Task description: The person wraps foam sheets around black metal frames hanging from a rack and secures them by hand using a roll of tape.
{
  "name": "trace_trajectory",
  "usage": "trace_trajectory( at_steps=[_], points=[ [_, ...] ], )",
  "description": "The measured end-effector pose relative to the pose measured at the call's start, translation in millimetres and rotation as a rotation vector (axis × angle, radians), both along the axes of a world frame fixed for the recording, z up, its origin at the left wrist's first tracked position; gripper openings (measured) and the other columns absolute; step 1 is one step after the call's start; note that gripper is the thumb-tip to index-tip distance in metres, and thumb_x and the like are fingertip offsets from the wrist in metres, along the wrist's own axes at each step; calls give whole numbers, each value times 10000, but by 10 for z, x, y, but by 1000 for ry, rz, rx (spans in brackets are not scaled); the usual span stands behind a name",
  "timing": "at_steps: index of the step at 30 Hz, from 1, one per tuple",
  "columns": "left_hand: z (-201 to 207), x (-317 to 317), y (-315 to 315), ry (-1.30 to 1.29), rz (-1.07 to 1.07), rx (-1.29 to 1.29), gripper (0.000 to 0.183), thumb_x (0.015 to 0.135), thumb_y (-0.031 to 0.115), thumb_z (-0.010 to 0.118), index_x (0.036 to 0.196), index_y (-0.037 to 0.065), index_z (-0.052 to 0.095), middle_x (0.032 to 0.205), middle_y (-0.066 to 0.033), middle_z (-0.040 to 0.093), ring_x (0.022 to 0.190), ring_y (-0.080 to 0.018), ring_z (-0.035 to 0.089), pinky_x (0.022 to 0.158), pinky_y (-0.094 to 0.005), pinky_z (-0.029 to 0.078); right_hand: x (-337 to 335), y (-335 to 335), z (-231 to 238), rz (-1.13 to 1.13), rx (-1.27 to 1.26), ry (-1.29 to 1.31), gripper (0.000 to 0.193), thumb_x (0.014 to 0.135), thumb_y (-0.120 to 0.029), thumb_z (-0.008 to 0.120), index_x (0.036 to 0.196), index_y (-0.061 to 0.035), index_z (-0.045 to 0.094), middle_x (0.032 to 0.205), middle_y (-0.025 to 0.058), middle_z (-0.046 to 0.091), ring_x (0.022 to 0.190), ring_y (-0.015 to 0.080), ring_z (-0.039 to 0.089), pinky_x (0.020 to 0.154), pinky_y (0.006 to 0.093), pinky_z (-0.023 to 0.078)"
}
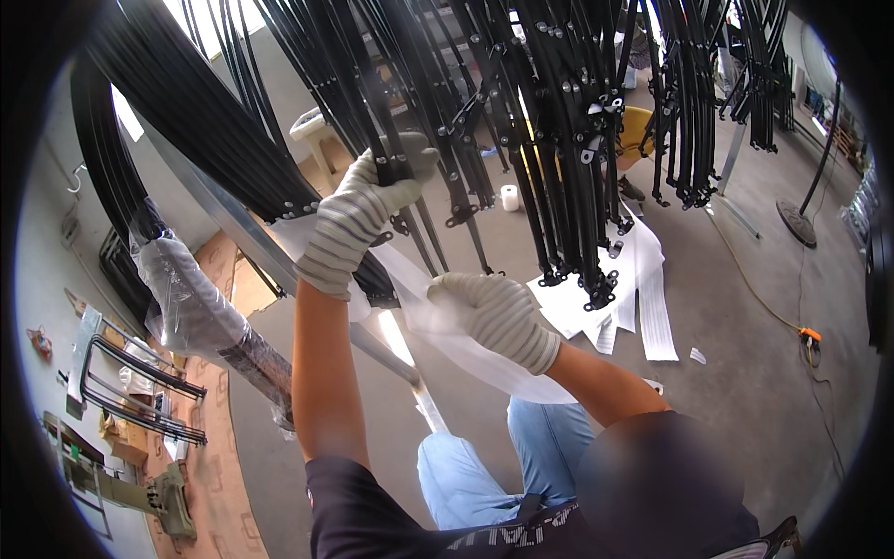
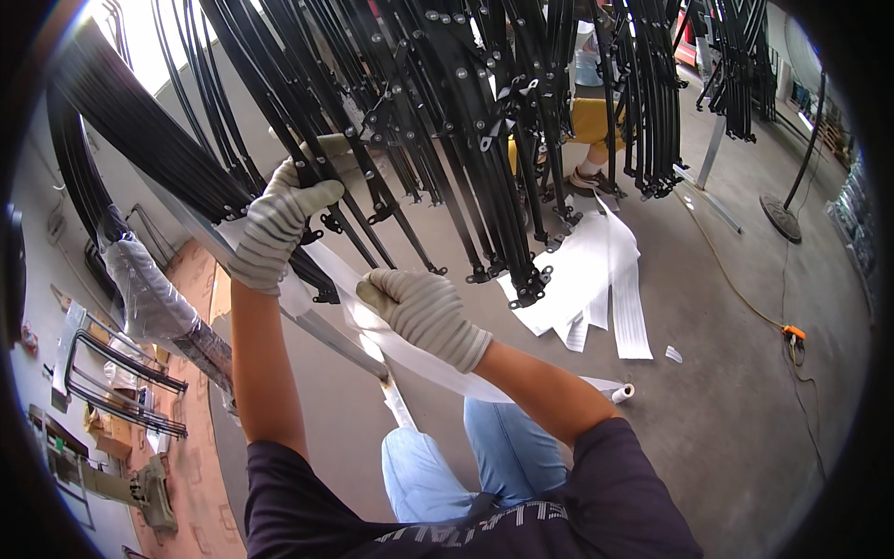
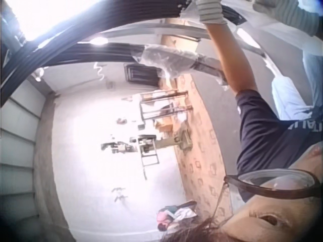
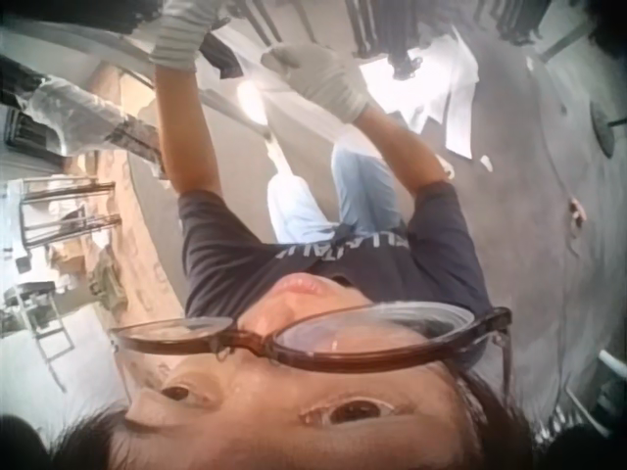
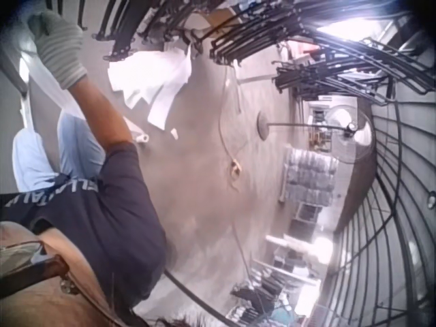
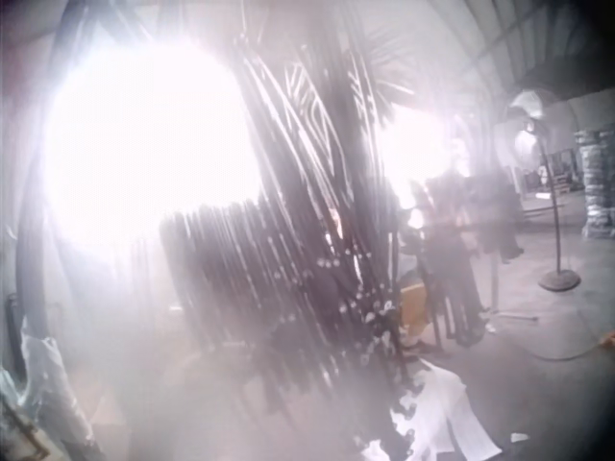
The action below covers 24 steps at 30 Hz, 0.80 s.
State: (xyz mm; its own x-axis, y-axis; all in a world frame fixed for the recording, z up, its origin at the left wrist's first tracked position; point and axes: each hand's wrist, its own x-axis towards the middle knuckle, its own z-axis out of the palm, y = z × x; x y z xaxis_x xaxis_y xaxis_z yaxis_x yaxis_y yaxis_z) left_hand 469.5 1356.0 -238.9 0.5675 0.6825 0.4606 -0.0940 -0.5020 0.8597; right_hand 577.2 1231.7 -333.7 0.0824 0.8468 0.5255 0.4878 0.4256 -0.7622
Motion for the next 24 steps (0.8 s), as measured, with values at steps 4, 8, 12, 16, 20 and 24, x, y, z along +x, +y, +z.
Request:
trace_trajectory(
  at_steps=[4, 8, 12, 16, 20, 24],
  points=[
    [-163, -4, 150, -226, -168, -114, 212, 757, 7, 581, 966, 41, 563, 858, -15, 597, 780, -84, 553, 725, -209, 458, -44, -68, 100, 14, -129, -40, 204, 774, -155, 571, 944, -48, 601, 786, 157, 612, 705, 200, 622, 632, 272, 474],
    [-222, 106, -31, -248, 169, 89, 200, 734, -2, 616, 926, 44, 581, 835, 0, 602, 751, -69, 549, 705, -193, 454, -93, -63, 70, 14, -138, -56, 202, 788, -186, 574, 920, -36, 604, 721, 156, 603, 638, 192, 615, 586, 281, 463],
    [-245, 30, -417, -193, 469, 253, 274, 758, 25, 588, 1025, 23, 524, 942, -56, 575, 820, -111, 548, 779, -214, 435, -207, -65, 1, 15, 52, -122, 182, 801, -183, 568, 916, -47, 609, 658, 150, 585, 538, 177, 582, 510, 281, 440],
    [-205, -182, -471, -587, 840, 476, 348, 770, 33, 565, 1106, 8, 476, 1032, -87, 546, 945, -146, 512, 842, -251, 403, -221, -108, -61, -61, 159, -26, 134, 774, -145, 600, 848, -35, 621, 595, 165, 552, 491, 226, 582, 433, 291, 423],
    [-225, -512, -303, -954, 775, 335, 356, 763, 20, 566, 1109, 14, 481, 1032, -83, 548, 988, -137, 490, 862, -277, 387, -214, -99, -66, -49, 181, -13, 155, 772, -126, 610, 896, -35, 631, 576, 152, 566, 461, 127, 568, 420, 252, 417],
    [-127, -657, 29, -932, 326, 86, 318, 739, 15, 608, 1049, 12, 540, 970, -73, 588, 864, -125, 549, 815, -256, 421, -215, -137, 2, -22, 117, -25, 161, 782, -126, 596, 911, -37, 630, 567, 144, 565, 474, 85, 558, 425, 242, 422]
  ],
)
